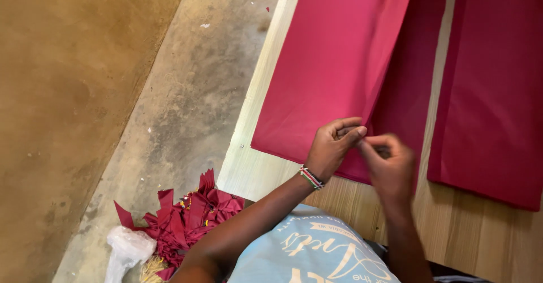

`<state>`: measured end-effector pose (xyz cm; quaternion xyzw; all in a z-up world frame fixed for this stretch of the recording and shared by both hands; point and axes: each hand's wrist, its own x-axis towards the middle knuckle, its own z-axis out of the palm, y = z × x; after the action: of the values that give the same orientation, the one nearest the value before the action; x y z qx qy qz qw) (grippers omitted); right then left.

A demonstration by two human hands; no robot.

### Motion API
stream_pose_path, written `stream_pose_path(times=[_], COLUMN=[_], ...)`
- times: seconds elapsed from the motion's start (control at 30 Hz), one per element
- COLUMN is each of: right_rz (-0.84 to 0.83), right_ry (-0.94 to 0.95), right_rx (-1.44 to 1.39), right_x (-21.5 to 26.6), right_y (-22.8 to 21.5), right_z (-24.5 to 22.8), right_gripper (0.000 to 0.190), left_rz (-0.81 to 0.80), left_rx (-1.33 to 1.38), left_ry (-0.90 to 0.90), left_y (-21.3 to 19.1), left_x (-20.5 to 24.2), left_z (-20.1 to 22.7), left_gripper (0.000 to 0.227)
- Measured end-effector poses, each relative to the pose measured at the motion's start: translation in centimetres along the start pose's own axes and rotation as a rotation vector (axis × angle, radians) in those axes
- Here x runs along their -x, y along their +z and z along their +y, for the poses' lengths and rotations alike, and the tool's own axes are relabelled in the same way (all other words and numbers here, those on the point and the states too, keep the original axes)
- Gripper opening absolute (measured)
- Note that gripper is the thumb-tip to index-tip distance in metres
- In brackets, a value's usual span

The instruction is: Smoothing and folding large pink fabric panels on a work table

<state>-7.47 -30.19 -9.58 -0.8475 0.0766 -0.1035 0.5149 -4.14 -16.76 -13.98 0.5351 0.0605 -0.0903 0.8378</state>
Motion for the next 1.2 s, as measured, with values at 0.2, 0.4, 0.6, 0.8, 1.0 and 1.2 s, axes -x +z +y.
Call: stream_pose_path(times=[0.2, 0.4, 0.6, 0.8, 1.0, 1.2], right_rz=[-0.075, 0.073, 0.295, 0.310, 0.333, 0.273], right_ry=[0.085, 0.263, 0.360, 0.468, 0.451, 0.400], right_rx=[-0.435, -0.790, -0.493, -0.253, -0.149, 0.004], right_x=[-0.2, 0.4, 2.4, 4.5, 4.0, 4.2], right_y=[4.8, 1.7, -6.1, -8.6, -7.8, -6.9], right_z=[1.1, 7.3, 13.1, 20.1, 24.3, 22.3], right_gripper=[0.015, 0.024, 0.033, 0.029, 0.024, 0.020], left_rz=[0.268, 0.635, 0.918, 0.924, 0.945, 0.984], left_rx=[0.234, 0.006, -0.499, -0.286, -0.197, -0.157], left_ry=[0.043, 0.154, 0.222, -0.089, -0.078, -0.105], left_y=[-2.4, -9.3, -17.2, -17.3, -16.3, -16.1], left_x=[-1.5, -2.7, -2.2, 0.9, 2.0, 2.8], left_z=[-2.0, -1.8, -1.7, -2.3, -1.8, 0.3], left_gripper=[0.019, 0.010, 0.015, 0.014, 0.014, 0.021])
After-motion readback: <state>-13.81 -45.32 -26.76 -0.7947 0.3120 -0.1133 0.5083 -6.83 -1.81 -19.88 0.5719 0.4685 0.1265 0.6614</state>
